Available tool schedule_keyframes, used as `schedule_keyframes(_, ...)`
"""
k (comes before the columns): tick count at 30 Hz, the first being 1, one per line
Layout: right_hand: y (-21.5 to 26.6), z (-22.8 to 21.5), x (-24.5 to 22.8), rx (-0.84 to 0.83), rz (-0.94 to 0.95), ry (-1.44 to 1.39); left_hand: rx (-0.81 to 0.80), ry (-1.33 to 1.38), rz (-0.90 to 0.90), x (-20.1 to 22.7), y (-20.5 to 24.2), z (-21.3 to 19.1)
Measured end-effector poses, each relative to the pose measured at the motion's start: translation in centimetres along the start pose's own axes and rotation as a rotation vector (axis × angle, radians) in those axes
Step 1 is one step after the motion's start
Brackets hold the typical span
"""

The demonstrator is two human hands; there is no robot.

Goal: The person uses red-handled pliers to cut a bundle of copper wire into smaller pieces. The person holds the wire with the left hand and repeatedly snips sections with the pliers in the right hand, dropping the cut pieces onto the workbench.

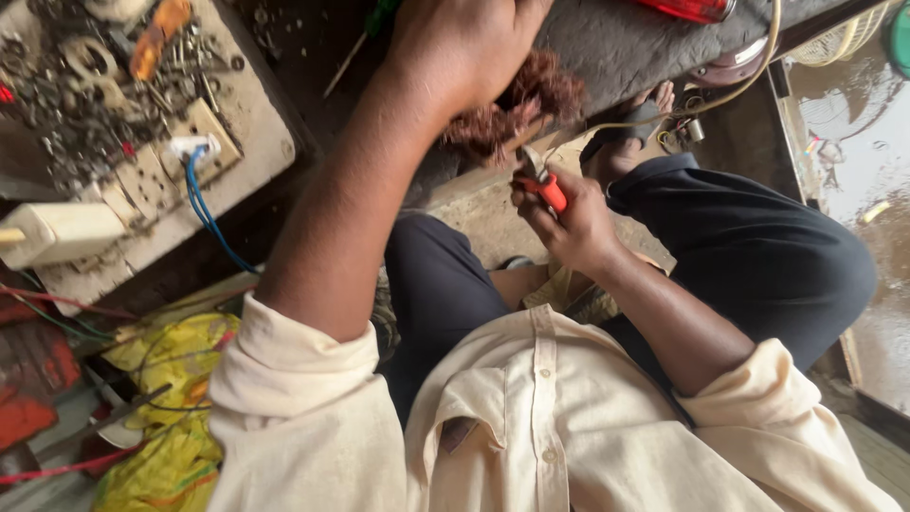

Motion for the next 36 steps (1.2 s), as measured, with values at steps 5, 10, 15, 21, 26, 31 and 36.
schedule_keyframes(5, 2.1, -0.4, 0.0, -0.136, 0.101, -0.22, 0.013, -0.048, -0.085, 1.2, -0.2, -1.2)
schedule_keyframes(10, 5.9, -1.8, 0.5, -0.149, 0.213, -0.423, 0.121, -0.049, 0.016, 2.0, 0.2, -1.9)
schedule_keyframes(15, 8.5, -1.8, 1.1, -0.216, 0.347, -0.559, 0.109, -0.014, 0.047, 2.2, 0.5, -2.4)
schedule_keyframes(21, 8.8, -1.9, 0.2, -0.056, 0.35, -0.792, 0.171, -0.038, 0.019, 2.2, 0.7, -2.4)
schedule_keyframes(26, 10.7, 0.9, 3.5, -0.013, 0.543, -0.68, 0.142, -0.149, -0.047, 2.2, -0.4, -1.9)
schedule_keyframes(31, 12.1, -2.3, 2.2, -0.018, 0.408, -0.403, 0.179, -0.085, -0.028, 2.2, 0.6, -1.6)
schedule_keyframes(36, 8.2, -4.7, -2.2, -0.083, 0.176, -0.271, 0.258, -0.179, 0.02, 2.7, 0.3, -2.0)
Point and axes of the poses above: each hand's wrist, its own y-axis away from the middle knuckle, its own z-axis out of the palm, x = y × z, the point moved 9 cm from there along -y, towards the middle knuckle, and after that the axes turned 5 degrees about -z, right-handed, at the moved point
